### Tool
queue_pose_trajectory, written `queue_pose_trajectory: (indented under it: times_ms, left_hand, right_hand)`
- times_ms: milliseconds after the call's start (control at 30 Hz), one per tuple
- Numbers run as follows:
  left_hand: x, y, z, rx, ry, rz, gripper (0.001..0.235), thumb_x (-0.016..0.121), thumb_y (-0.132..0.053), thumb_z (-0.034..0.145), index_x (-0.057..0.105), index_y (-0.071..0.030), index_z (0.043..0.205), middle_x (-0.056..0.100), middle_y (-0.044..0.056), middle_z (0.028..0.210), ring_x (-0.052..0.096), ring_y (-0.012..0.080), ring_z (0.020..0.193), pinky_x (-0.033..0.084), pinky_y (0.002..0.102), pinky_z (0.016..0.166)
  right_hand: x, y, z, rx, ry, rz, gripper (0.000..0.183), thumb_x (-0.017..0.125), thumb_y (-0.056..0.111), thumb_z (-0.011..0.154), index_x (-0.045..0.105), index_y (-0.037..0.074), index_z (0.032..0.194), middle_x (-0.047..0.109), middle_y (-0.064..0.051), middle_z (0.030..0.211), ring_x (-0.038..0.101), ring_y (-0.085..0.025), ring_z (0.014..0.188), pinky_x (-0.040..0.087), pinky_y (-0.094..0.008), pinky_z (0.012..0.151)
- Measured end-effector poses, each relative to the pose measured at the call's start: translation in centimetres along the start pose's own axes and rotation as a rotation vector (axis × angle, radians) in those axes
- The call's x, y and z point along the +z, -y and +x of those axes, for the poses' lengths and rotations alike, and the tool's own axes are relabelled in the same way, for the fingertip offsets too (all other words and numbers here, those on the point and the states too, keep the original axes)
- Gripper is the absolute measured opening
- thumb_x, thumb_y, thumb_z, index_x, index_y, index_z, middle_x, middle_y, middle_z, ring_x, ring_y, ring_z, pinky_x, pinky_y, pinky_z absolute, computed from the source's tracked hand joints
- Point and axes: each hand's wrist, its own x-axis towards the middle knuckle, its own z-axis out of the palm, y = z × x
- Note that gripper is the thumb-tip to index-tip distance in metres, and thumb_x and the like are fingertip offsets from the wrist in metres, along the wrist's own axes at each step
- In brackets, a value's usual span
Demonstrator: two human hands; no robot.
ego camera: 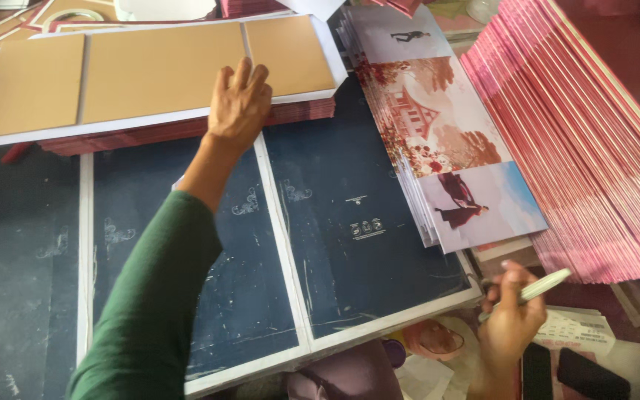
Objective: The person assembles cards by applying glue to the edges of a brown cardboard sheet and attaching a printed image sheet. They use scissors to trim excess paper and a bone folder to smooth the surfaces. The finished cards are stacked on the table.
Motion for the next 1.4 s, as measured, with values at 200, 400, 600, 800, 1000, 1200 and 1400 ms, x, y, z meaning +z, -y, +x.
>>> queue_pose_trajectory:
  times_ms: [200, 400, 600, 800, 1000, 1200, 1400]
  left_hand:
    - [-11.3, -1.3, -4.4, 0.084, -0.070, -0.238, 0.010, 0.065, -0.012, 0.076, 0.061, -0.008, 0.085, 0.056, 0.008, 0.106, 0.054, 0.0262, 0.105, 0.043, 0.040, 0.086]
    - [-22.7, -4.6, -15.4, 0.131, 0.150, -0.397, 0.012, 0.055, -0.004, 0.088, 0.055, -0.015, 0.092, 0.056, 0.004, 0.109, 0.059, 0.0238, 0.104, 0.038, 0.045, 0.091]
    - [-28.8, -6.6, -20.1, -0.151, 0.475, -0.317, 0.024, 0.058, -0.005, 0.080, 0.062, -0.022, 0.096, 0.057, -0.001, 0.118, 0.054, 0.0216, 0.114, 0.029, 0.050, 0.104]
    - [-31.7, -14.5, -16.7, -0.257, 0.358, -0.636, 0.014, 0.052, -0.019, 0.085, 0.059, -0.010, 0.092, 0.054, 0.014, 0.113, 0.052, 0.0312, 0.105, 0.044, 0.044, 0.087]
    - [-30.2, -22.6, -14.3, -0.294, 0.513, -0.401, 0.048, 0.072, -0.025, 0.056, 0.056, -0.009, 0.099, 0.047, 0.012, 0.120, 0.049, 0.0422, 0.114, 0.048, 0.048, 0.085]
    - [-28.0, -24.4, -13.3, -0.402, 0.357, -0.250, 0.017, 0.047, 0.000, 0.086, 0.060, -0.005, 0.077, 0.050, 0.011, 0.103, 0.056, 0.0382, 0.091, 0.050, 0.038, 0.064]
    - [-26.5, -24.8, -14.0, -0.618, 0.502, -0.478, 0.009, 0.051, -0.005, 0.084, 0.055, -0.002, 0.091, 0.048, 0.014, 0.091, 0.054, 0.0335, 0.063, 0.050, 0.043, 0.039]
  right_hand:
    - [-2.2, -4.0, -4.3, 0.160, 0.417, 0.146, 0.019, 0.054, 0.015, 0.091, 0.061, -0.001, 0.097, 0.056, -0.008, 0.065, 0.038, -0.005, 0.045, 0.025, -0.018, 0.034]
    - [-3.7, -4.8, -9.3, 0.425, 0.850, -0.040, 0.028, 0.057, 0.020, 0.086, 0.070, -0.005, 0.089, 0.060, -0.009, 0.063, 0.037, -0.007, 0.038, 0.026, -0.020, 0.032]
    - [-3.1, -4.8, -12.8, 0.632, 0.927, 0.075, 0.030, 0.059, 0.016, 0.083, 0.066, -0.007, 0.102, 0.068, -0.014, 0.082, 0.040, -0.010, 0.043, 0.022, -0.019, 0.033]
    - [-2.2, -5.3, -14.9, 0.653, 0.966, 0.161, 0.054, 0.063, 0.020, 0.081, 0.050, -0.012, 0.122, 0.050, -0.009, 0.054, 0.044, -0.009, 0.044, 0.028, -0.018, 0.034]
    - [-2.7, -4.0, -15.1, 0.557, 1.031, 0.247, 0.049, 0.061, 0.025, 0.083, 0.057, -0.011, 0.116, 0.055, -0.010, 0.058, 0.041, -0.008, 0.043, 0.025, -0.018, 0.035]
    - [-3.9, -2.7, -12.7, 0.417, 0.867, 0.096, 0.033, 0.058, 0.023, 0.086, 0.065, 0.000, 0.109, 0.063, -0.006, 0.081, 0.048, -0.007, 0.047, 0.031, -0.017, 0.035]
    - [-4.0, -1.0, -10.1, -0.063, 0.800, -0.221, 0.037, 0.052, 0.036, 0.088, 0.067, 0.007, 0.107, 0.063, 0.002, 0.063, 0.049, -0.005, 0.043, 0.042, -0.018, 0.042]
